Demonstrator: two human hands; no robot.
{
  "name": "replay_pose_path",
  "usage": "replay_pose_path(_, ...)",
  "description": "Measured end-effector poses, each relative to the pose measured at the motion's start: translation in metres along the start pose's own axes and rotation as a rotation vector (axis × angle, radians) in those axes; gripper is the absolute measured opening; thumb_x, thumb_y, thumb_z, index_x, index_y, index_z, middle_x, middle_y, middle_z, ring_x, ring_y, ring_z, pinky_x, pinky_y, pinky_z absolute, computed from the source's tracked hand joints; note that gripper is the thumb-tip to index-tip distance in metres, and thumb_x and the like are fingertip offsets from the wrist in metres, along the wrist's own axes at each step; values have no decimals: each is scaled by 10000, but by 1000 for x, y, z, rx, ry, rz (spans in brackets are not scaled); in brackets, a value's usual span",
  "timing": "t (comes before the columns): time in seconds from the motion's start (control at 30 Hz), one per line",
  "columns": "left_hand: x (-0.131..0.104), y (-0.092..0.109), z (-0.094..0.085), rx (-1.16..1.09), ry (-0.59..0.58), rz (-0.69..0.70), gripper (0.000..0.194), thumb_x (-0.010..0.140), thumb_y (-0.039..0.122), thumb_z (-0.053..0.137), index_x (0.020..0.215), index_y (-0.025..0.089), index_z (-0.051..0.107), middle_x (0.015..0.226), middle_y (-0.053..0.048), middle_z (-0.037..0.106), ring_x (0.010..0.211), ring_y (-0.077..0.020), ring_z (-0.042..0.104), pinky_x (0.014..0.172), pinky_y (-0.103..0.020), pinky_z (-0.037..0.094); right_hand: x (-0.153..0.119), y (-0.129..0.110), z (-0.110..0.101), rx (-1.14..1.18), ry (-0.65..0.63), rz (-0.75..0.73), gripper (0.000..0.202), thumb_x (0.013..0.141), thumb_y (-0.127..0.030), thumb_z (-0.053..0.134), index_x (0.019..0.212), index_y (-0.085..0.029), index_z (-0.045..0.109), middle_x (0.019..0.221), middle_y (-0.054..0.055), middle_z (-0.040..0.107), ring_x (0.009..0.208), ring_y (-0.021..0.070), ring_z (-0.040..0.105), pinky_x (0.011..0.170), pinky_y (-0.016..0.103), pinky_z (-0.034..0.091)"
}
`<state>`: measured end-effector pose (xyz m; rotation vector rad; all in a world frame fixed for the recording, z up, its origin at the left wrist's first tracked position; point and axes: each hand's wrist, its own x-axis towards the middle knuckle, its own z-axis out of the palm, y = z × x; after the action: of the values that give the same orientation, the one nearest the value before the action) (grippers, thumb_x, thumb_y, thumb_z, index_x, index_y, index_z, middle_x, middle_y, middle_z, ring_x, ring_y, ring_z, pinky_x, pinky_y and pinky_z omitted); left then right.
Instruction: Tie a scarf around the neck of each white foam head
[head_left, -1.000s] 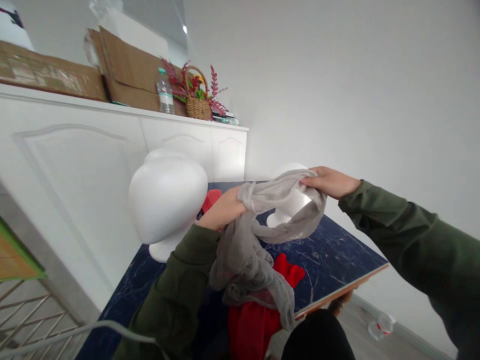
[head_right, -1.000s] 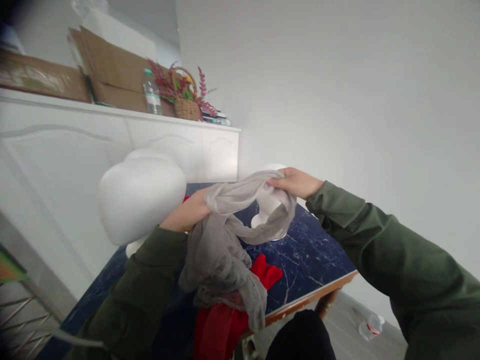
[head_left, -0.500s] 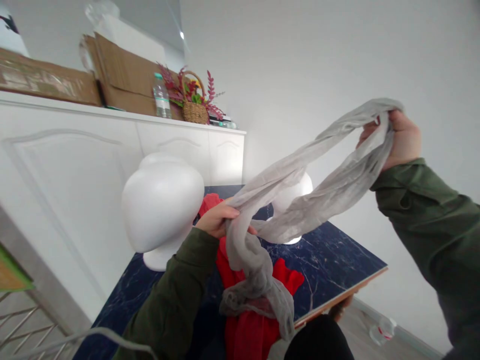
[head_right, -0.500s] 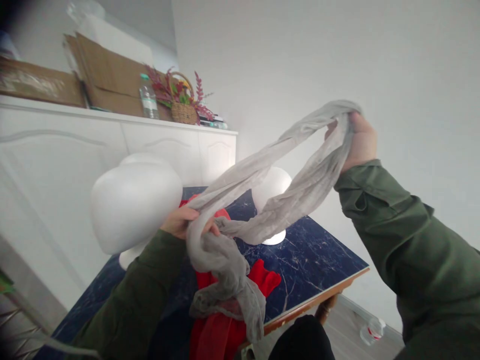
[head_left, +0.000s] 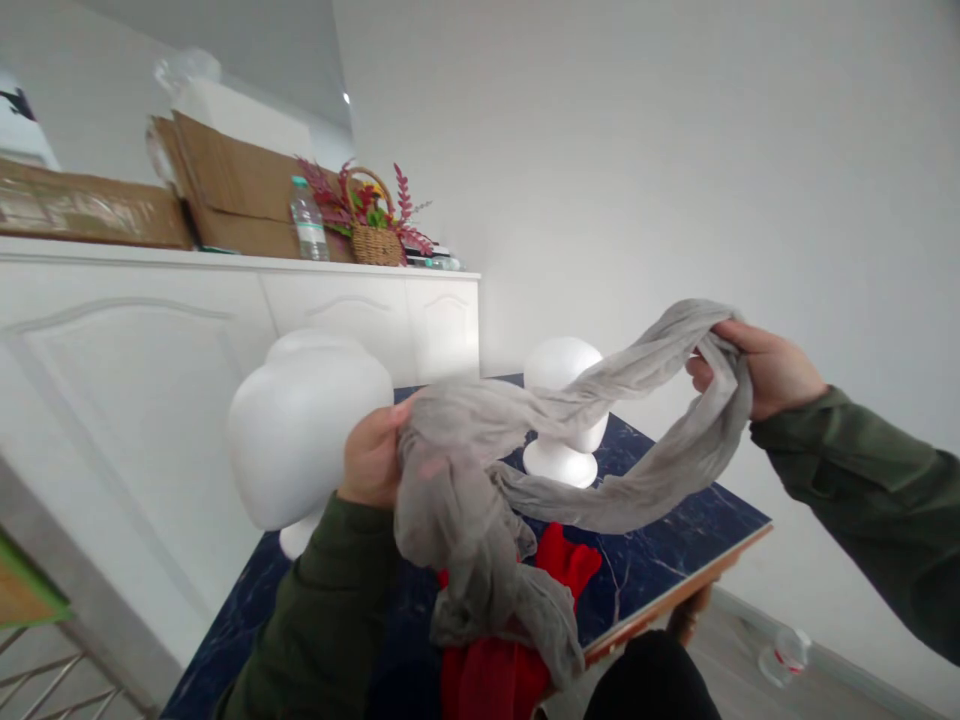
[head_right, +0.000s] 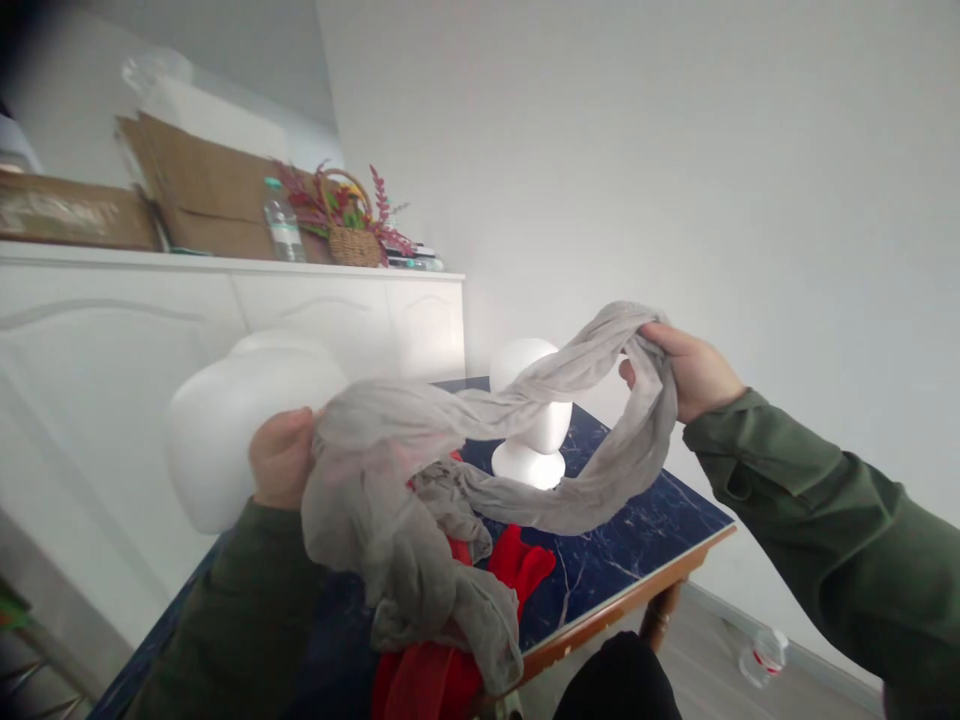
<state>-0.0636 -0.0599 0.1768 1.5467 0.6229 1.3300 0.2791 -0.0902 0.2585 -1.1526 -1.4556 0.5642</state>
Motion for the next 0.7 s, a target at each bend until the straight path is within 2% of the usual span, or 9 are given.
replay_pose_path(0.1,2,-1,11,246,-136,-54,564,737,522,556,1175,167,579,1022,-121,677,957,-290,617,811,-394,488,-7,-19,6,274,-118,34,252,818,-399,428,661,-211,486,396,0,386,342,126,351,351,253,262)
replay_pose_path(0.17,3,-5,31,432,-150,-4,724,693,444,671,1328,177,447,1237,-153,590,1119,-304,552,877,-393,464,-11,-33,16,325,-201,-31,254,843,-341,390,658,-198,491,394,-6,406,339,116,366,342,223,270)
replay_pose_path(0.23,4,-10,58,561,-268,84,830,658,424,721,1379,185,387,1340,-151,515,1215,-303,484,944,-392,432,-13,-47,29,357,-253,-72,228,844,-278,367,677,-186,490,400,-21,420,335,104,376,340,202,290)
replay_pose_path(0.3,6,-15,83,602,-450,106,695,657,420,726,1275,175,527,1266,-122,584,1174,-291,523,969,-372,420,-13,-57,43,395,-287,-102,196,847,-233,357,707,-177,483,418,-36,437,326,93,380,338,190,306)
replay_pose_path(0.37,9,-18,98,610,-532,68,441,721,425,666,1085,176,662,1116,-81,671,1079,-266,587,963,-353,427,-10,-60,50,424,-305,-169,186,861,-224,362,719,-174,472,449,-42,460,320,76,375,337,182,309)
replay_pose_path(0.47,17,-16,92,521,-423,-45,298,775,407,602,947,186,704,954,-47,716,978,-249,634,924,-361,457,3,-49,38,354,-280,-244,226,871,-275,418,675,-176,470,459,-47,442,314,56,340,332,183,282)
replay_pose_path(0.57,26,2,69,275,-169,-168,211,736,361,629,811,173,688,728,-36,702,729,-214,662,740,-348,524,17,-19,5,106,-324,-153,243,830,-339,532,663,-163,538,518,-15,511,370,63,381,365,203,312)
replay_pose_path(0.63,34,21,59,78,-26,-247,214,745,327,590,602,167,595,485,11,563,449,-127,542,566,-290,505,23,6,-14,-75,-504,-29,236,766,-378,631,721,-147,602,625,19,596,458,85,461,433,221,384)
replay_pose_path(0.7,45,44,60,-57,44,-268,297,769,281,546,502,172,477,374,64,372,322,-54,356,492,-237,458,22,29,-19,-176,-775,56,316,692,-406,713,837,-136,638,763,47,650,612,130,558,559,244,465)
